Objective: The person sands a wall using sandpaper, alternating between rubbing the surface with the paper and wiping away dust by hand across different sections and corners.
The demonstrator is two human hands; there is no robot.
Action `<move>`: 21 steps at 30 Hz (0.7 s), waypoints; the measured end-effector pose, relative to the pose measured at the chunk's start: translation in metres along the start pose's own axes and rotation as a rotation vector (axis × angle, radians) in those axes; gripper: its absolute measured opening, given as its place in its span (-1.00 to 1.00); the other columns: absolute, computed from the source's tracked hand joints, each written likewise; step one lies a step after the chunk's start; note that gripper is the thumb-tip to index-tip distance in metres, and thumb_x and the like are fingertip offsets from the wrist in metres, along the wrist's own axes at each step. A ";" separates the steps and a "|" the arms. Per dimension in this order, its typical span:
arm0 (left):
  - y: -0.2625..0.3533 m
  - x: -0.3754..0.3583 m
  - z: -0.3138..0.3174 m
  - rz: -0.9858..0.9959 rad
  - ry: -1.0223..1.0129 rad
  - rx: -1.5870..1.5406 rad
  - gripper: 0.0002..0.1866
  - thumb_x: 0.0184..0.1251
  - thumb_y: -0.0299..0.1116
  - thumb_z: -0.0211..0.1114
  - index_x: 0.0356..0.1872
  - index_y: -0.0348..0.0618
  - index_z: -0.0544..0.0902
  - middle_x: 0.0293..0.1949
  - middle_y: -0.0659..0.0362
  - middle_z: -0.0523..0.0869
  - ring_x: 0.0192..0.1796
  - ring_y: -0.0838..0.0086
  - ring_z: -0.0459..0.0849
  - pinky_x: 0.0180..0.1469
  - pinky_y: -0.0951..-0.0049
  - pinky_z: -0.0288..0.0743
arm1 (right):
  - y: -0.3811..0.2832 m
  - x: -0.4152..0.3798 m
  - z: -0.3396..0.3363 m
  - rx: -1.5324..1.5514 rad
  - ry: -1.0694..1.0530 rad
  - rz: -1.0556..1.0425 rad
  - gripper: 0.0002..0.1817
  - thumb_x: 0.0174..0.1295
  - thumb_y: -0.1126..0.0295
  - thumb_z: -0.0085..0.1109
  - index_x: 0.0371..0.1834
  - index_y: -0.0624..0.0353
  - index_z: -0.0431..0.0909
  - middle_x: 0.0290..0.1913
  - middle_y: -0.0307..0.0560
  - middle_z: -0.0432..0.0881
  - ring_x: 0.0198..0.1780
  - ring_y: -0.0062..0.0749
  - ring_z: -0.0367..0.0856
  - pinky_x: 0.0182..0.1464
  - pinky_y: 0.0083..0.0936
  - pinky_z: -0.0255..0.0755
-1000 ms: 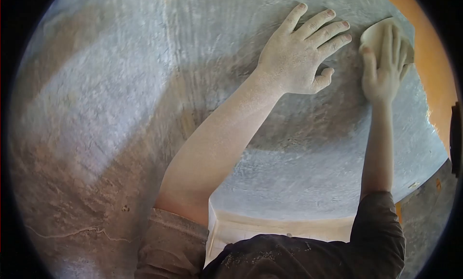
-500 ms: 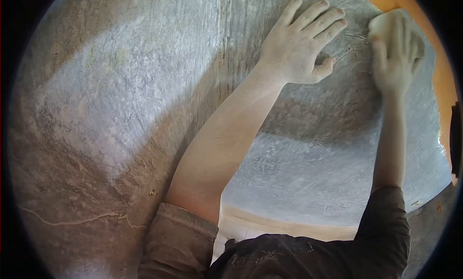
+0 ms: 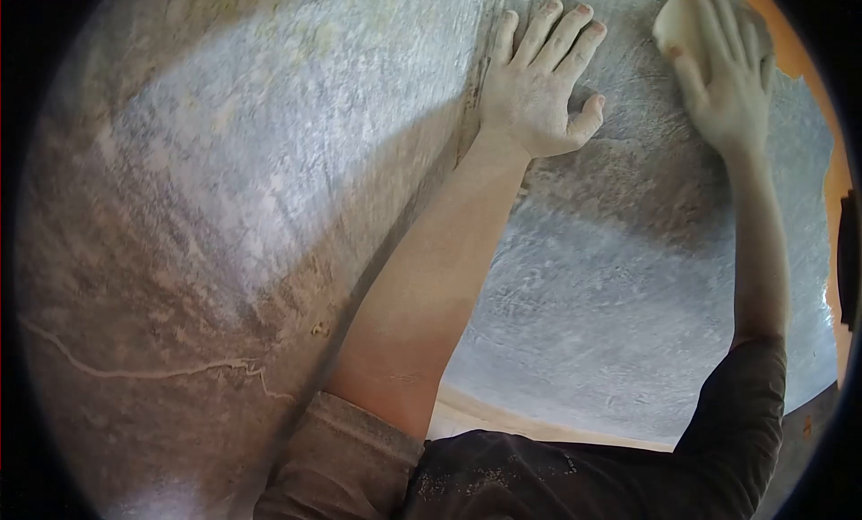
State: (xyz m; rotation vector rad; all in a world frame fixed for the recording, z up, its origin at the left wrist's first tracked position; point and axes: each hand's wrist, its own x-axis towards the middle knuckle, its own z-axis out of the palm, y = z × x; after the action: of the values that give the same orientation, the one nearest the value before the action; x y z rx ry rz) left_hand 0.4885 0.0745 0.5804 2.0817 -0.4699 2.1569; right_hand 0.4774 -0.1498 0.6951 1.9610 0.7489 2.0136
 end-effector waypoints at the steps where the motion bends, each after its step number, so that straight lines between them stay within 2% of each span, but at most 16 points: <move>1: -0.002 -0.004 -0.002 -0.013 -0.017 0.004 -0.22 0.14 0.05 0.26 0.46 0.07 0.47 0.52 0.25 0.38 0.57 0.26 0.24 0.62 -0.14 -0.07 | -0.003 -0.011 0.012 0.036 0.027 -0.107 -0.23 0.38 -0.21 -0.07 0.59 -0.09 0.29 0.62 -0.08 0.25 0.66 0.01 0.07 0.62 0.19 -0.18; 2: -0.006 -0.008 -0.005 -0.026 -0.036 0.008 -0.21 0.15 0.05 0.24 0.47 0.07 0.45 0.52 0.25 0.37 0.58 0.26 0.23 0.63 -0.15 -0.09 | -0.009 -0.022 0.023 0.074 0.055 -0.213 -0.21 0.39 -0.33 -0.14 0.63 -0.26 0.25 0.64 -0.22 0.23 0.68 -0.08 0.03 0.64 0.22 -0.26; 3: -0.009 -0.013 -0.007 -0.037 -0.056 0.009 -0.20 0.16 0.05 0.23 0.49 0.07 0.43 0.53 0.24 0.36 0.59 0.25 0.22 0.64 -0.16 -0.10 | -0.019 -0.035 0.023 0.105 0.044 -0.299 -0.19 0.39 -0.37 -0.14 0.63 -0.27 0.25 0.64 -0.23 0.23 0.68 -0.09 0.03 0.64 0.15 -0.23; 6: -0.017 -0.020 -0.008 -0.034 -0.056 -0.046 -0.18 0.17 0.05 0.22 0.53 0.07 0.37 0.55 0.23 0.33 0.60 0.23 0.20 0.65 -0.18 -0.12 | -0.003 -0.017 0.019 0.093 0.082 -0.365 -0.18 0.37 -0.40 -0.14 0.62 -0.31 0.26 0.64 -0.24 0.24 0.68 -0.10 0.03 0.64 0.17 -0.22; 7: -0.016 -0.021 -0.008 -0.038 -0.069 0.000 -0.17 0.17 0.04 0.22 0.53 0.06 0.37 0.55 0.23 0.33 0.61 0.22 0.18 0.65 -0.16 -0.08 | 0.004 0.000 0.019 0.055 0.150 -0.328 -0.18 0.36 -0.42 -0.13 0.63 -0.35 0.24 0.64 -0.27 0.24 0.68 -0.12 0.04 0.65 0.17 -0.20; 10: -0.015 -0.024 -0.009 -0.045 -0.053 0.001 -0.17 0.17 0.01 0.21 0.53 -0.01 0.36 0.57 0.18 0.30 0.62 0.17 0.15 0.65 -0.13 -0.08 | -0.015 0.027 -0.013 -0.024 -0.058 -0.044 -0.13 0.27 0.06 0.12 0.63 0.17 0.13 0.66 0.02 0.16 0.69 0.03 -0.08 0.65 0.08 -0.27; 11: -0.015 -0.025 -0.007 -0.043 -0.045 -0.010 -0.17 0.18 0.00 0.20 0.53 -0.04 0.35 0.57 0.16 0.29 0.63 0.16 0.14 0.66 -0.12 -0.09 | -0.032 0.031 -0.023 -0.041 -0.144 0.030 -0.09 0.27 0.03 0.13 0.66 0.13 0.08 0.68 0.06 0.08 0.71 0.06 -0.15 0.68 0.04 -0.29; 14: -0.017 -0.034 -0.007 -0.044 -0.051 -0.041 -0.17 0.21 -0.04 0.14 0.54 -0.15 0.31 0.58 0.07 0.26 0.63 0.08 0.12 0.66 -0.11 -0.13 | -0.032 -0.016 0.020 -0.027 -0.102 -0.307 -0.18 0.35 -0.42 -0.10 0.63 -0.38 0.22 0.64 -0.30 0.24 0.67 -0.11 0.06 0.65 0.15 -0.16; 17: -0.013 -0.054 -0.014 -0.069 -0.114 -0.043 -0.19 0.27 -0.06 0.06 0.55 -0.24 0.27 0.58 -0.03 0.26 0.62 -0.02 0.14 0.65 -0.13 -0.13 | -0.044 -0.050 0.006 0.130 -0.293 -0.555 -0.23 0.40 -0.34 -0.10 0.64 -0.38 0.21 0.64 -0.31 0.24 0.67 -0.14 0.08 0.66 0.10 -0.16; 20: -0.006 -0.080 -0.017 -0.097 -0.158 -0.026 -0.21 0.29 -0.06 0.05 0.52 -0.28 0.29 0.57 -0.07 0.27 0.63 -0.03 0.13 0.65 -0.13 -0.13 | -0.008 -0.017 0.015 0.053 -0.025 -0.379 -0.27 0.43 -0.25 -0.09 0.63 -0.34 0.22 0.63 -0.30 0.26 0.66 -0.19 0.09 0.67 0.07 -0.17; 21: -0.002 -0.088 -0.021 -0.121 -0.193 -0.016 -0.22 0.32 -0.04 0.04 0.51 -0.29 0.30 0.57 -0.08 0.27 0.62 -0.04 0.13 0.65 -0.13 -0.12 | 0.000 -0.005 0.016 0.114 0.083 -0.324 -0.30 0.46 -0.20 -0.13 0.62 -0.27 0.25 0.60 -0.24 0.32 0.65 -0.21 0.13 0.67 0.06 -0.17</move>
State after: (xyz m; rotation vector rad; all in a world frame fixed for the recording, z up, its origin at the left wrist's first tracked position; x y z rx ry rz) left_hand 0.4742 0.0945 0.4933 2.2581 -0.3661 1.8907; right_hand 0.4935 -0.1485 0.6905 1.6885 1.1422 1.9000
